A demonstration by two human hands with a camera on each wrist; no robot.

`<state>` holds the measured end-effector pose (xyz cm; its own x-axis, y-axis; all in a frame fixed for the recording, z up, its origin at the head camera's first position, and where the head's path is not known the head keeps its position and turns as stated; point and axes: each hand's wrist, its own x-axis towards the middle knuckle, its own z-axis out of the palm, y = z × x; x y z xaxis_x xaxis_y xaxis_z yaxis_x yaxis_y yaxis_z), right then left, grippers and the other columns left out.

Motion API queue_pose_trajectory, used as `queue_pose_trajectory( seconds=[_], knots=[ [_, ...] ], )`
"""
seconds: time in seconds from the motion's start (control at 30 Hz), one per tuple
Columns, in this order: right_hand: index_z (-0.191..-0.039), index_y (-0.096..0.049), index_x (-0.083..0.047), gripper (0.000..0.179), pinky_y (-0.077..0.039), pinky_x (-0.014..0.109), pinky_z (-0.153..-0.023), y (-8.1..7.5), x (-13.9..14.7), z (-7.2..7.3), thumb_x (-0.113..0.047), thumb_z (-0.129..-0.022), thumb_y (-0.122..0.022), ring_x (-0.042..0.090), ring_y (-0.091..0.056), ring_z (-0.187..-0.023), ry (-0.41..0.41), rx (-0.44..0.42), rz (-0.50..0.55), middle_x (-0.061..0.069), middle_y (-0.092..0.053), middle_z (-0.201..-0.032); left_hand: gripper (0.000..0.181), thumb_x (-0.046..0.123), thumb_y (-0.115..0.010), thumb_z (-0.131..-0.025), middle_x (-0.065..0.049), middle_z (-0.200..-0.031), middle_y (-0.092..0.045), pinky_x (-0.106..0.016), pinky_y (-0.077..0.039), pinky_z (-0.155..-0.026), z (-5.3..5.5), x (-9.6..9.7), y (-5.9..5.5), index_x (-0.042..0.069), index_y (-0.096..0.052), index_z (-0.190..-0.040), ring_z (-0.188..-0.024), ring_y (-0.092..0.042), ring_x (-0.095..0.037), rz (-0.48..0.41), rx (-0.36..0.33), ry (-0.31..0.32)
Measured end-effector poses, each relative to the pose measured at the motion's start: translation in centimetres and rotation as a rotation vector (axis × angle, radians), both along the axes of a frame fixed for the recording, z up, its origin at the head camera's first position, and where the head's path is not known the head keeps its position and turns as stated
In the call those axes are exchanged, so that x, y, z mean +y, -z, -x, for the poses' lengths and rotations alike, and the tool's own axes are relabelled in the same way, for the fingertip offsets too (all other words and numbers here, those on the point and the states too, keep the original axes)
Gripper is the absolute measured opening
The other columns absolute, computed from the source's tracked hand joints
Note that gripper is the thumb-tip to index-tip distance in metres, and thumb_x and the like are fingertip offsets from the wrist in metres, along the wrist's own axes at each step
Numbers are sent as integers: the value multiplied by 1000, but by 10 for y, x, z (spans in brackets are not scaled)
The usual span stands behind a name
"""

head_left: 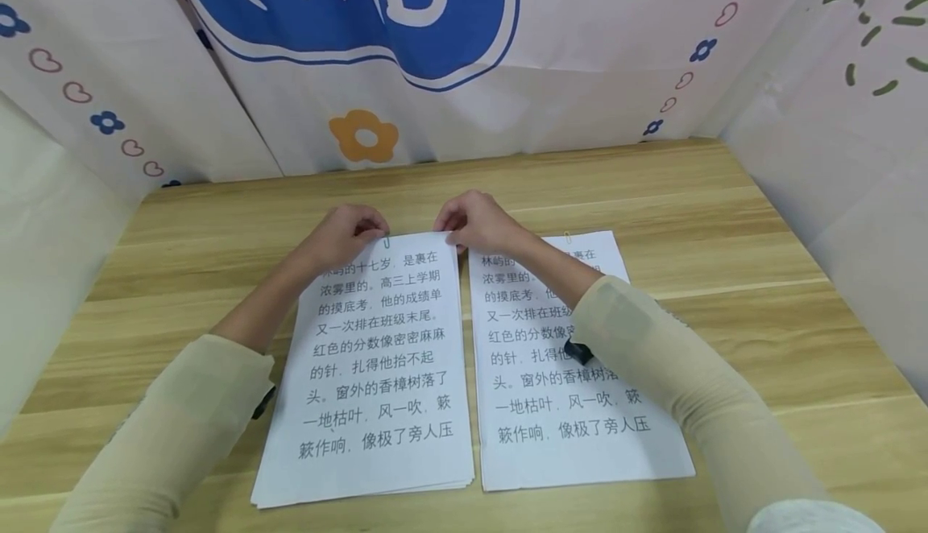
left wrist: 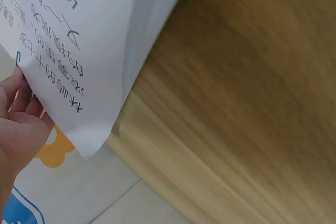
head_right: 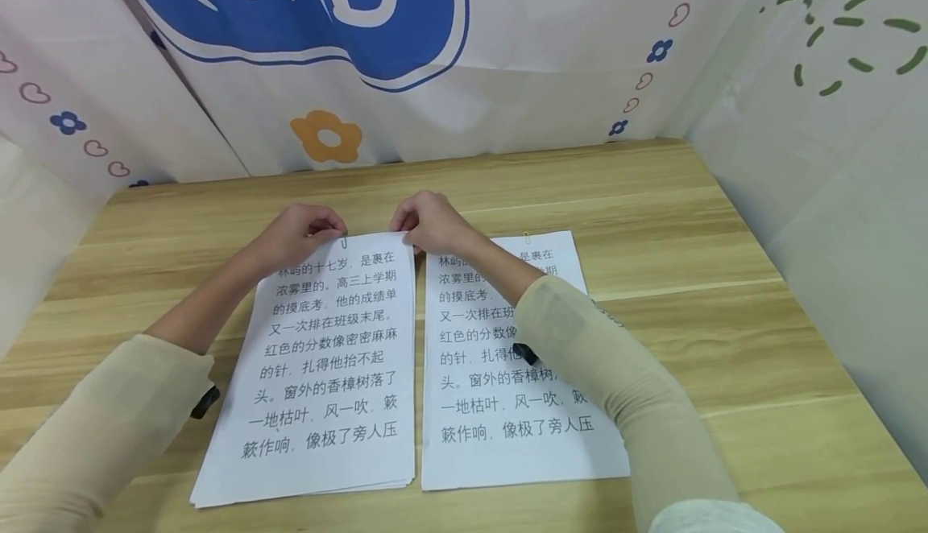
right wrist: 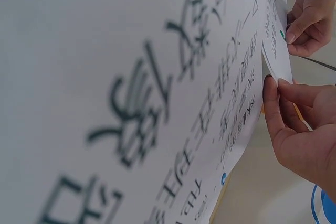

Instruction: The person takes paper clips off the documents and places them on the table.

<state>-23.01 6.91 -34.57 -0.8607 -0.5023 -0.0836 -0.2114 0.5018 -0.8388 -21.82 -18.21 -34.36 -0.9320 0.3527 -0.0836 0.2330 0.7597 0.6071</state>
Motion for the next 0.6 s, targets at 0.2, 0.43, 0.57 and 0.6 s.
queue_pose_trajectory(
  seconds=[0.2,0.43,0.57,0.6],
  knots=[
    [-106,-73,1,16,-60,28,-72,1,0,0,9,-95,-66,23,-67,-86,-2,1,1,13,-70,-98,15,-2,-56,-103,-21,-109,-68,-43,-52,-94,-1,0,-1,-3,-69,-111,-101,-63,-32,-4,6,-2],
    [-105,-73,1,16,-60,29,-72,0,0,0,10,-94,-66,23,-67,-85,-2,-6,7,14,-70,-98,14,-3,-56,-103,-20,-106,-68,-43,-52,-92,-2,0,-1,-3,-69,-109,-99,-63,-32,5,16,1],
    [-105,-73,1,16,-60,29,-72,0,0,0,10,-94,-66,23,-67,-85,-4,-5,9,13,-70,-97,15,-3,-55,-103,-21,-106,-68,-43,-52,-92,-2,0,0,-4,-69,-108,-98,-63,-32,2,22,4],
    [-105,-73,1,16,-60,29,-72,0,0,0,10,-94,-66,23,-67,-85,-4,-5,10,13,-70,-97,15,-3,-55,-103,-21,-106,-68,-43,-52,-92,-2,1,0,-4,-69,-108,-98,-63,-32,1,22,4]
  ],
)
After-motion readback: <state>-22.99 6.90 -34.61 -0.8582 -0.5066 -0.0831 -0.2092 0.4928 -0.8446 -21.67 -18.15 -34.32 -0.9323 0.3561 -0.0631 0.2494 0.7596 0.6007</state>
